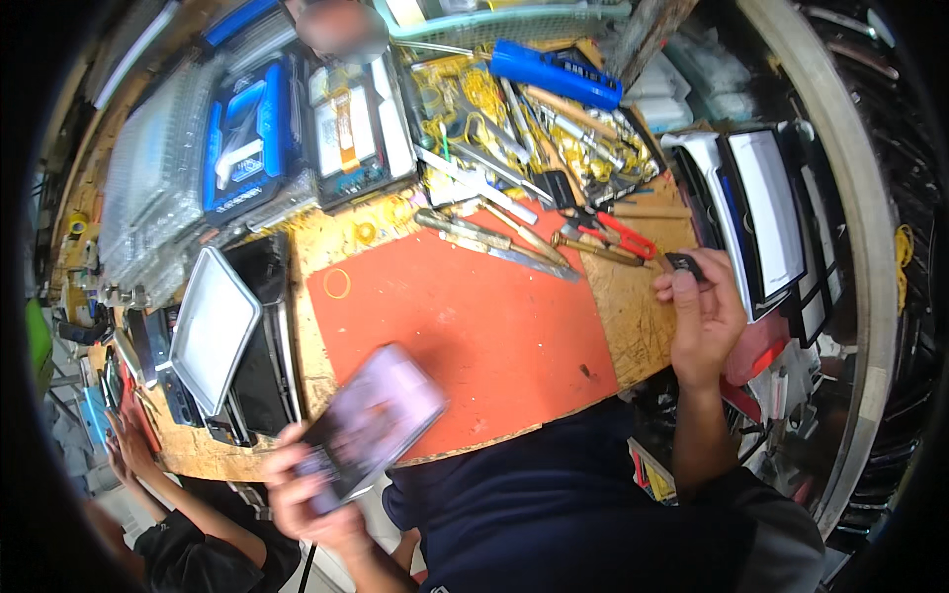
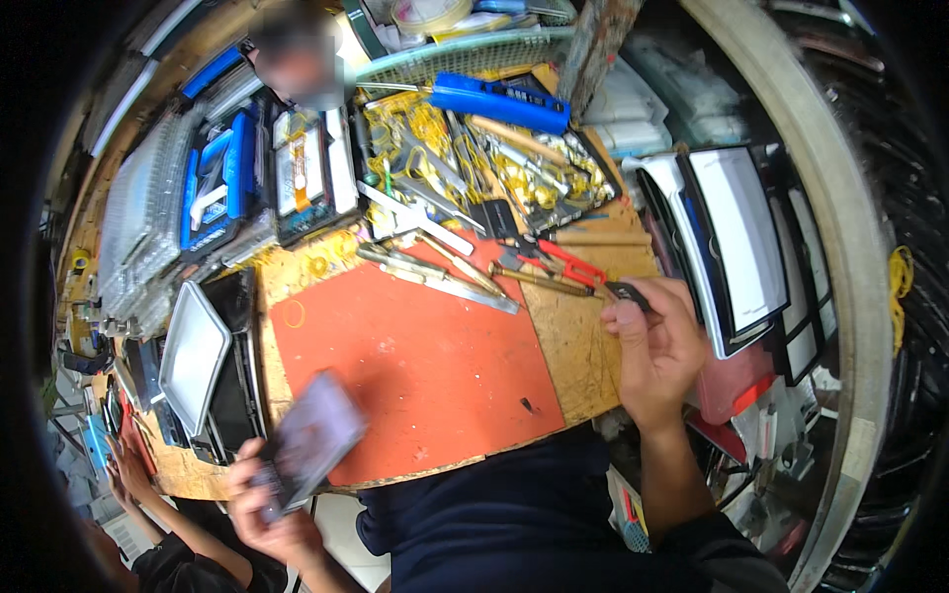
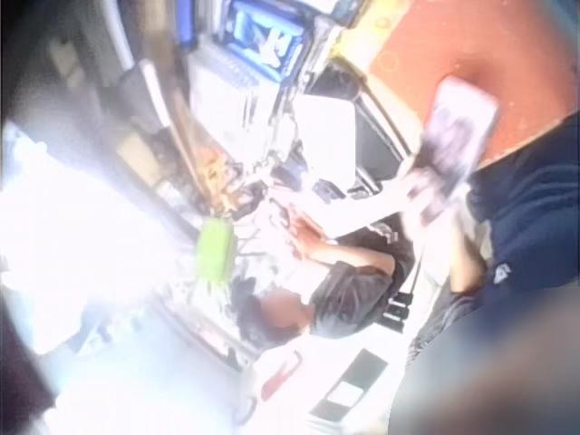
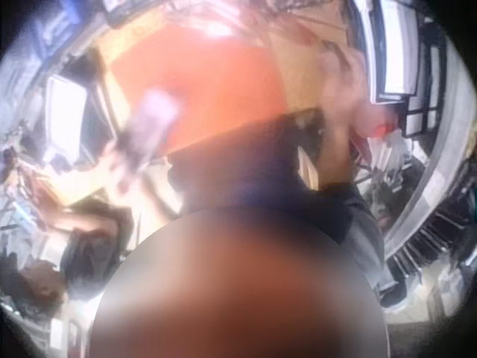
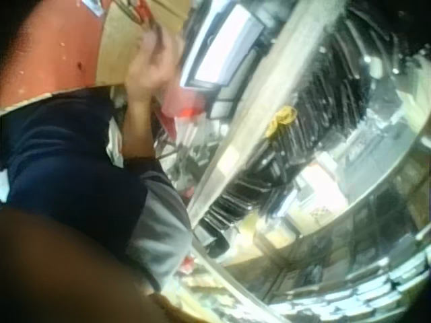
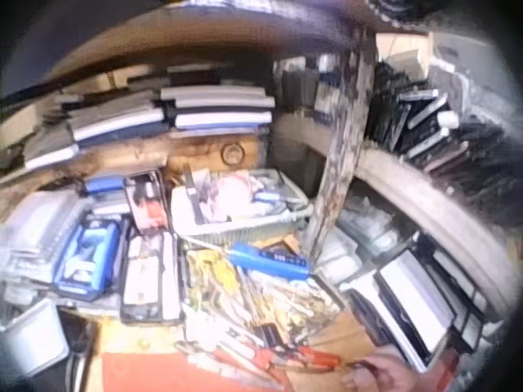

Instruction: The person disassembles and reassembles smartphones at a cluttered workbench. They remove back covers, handle internal components, and test the devices by powering them on and using the dialer. The person also wipes surfaces and moves phones between work areas.

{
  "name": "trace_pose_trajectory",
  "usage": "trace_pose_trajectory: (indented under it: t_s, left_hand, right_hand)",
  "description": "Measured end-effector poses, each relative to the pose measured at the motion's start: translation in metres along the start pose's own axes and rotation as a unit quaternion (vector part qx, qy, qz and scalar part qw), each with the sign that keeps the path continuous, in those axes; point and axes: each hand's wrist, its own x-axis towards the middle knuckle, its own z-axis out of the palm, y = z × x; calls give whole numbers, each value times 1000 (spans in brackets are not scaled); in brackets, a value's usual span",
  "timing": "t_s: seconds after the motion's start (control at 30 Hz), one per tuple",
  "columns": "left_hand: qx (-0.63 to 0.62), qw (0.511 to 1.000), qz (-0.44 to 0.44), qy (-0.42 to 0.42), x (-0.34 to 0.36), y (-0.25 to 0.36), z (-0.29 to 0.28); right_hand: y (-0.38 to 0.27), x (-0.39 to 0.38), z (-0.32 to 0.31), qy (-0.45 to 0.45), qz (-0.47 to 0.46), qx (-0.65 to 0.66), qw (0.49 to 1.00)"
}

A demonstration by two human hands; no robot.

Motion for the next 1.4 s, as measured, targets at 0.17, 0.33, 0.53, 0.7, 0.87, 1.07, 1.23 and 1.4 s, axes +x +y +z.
trace_pose_trajectory:
  t_s: [0.17,0.33,0.53,0.7,0.87,1.07,1.23,1.4]
  left_hand:
    - [29,994,36,-96,-32,-2,48]
    - [137,962,119,-205,-26,-1,32]
    - [206,947,84,-231,-28,2,29]
    - [225,951,109,-183,-49,-9,38]
    - [-7,992,-84,-96,-71,-20,56]
    - [237,951,163,-114,-69,-27,51]
    - [15,995,-49,-81,-70,-23,61]
    - [254,950,161,-86,-73,-35,61]
  right_hand:
    - [-8,-4,7,-10,20,23,999]
    - [-35,-21,40,-101,-3,65,993]
    - [-74,-14,109,-287,-203,-61,934]
    - [-93,-41,175,-304,-307,-243,868]
    - [-132,-87,200,-438,-210,13,874]
    - [-104,-35,205,-281,-261,-155,910]
    - [-121,-67,204,-521,-158,6,838]
    - [-111,-25,194,-228,-240,-193,924]
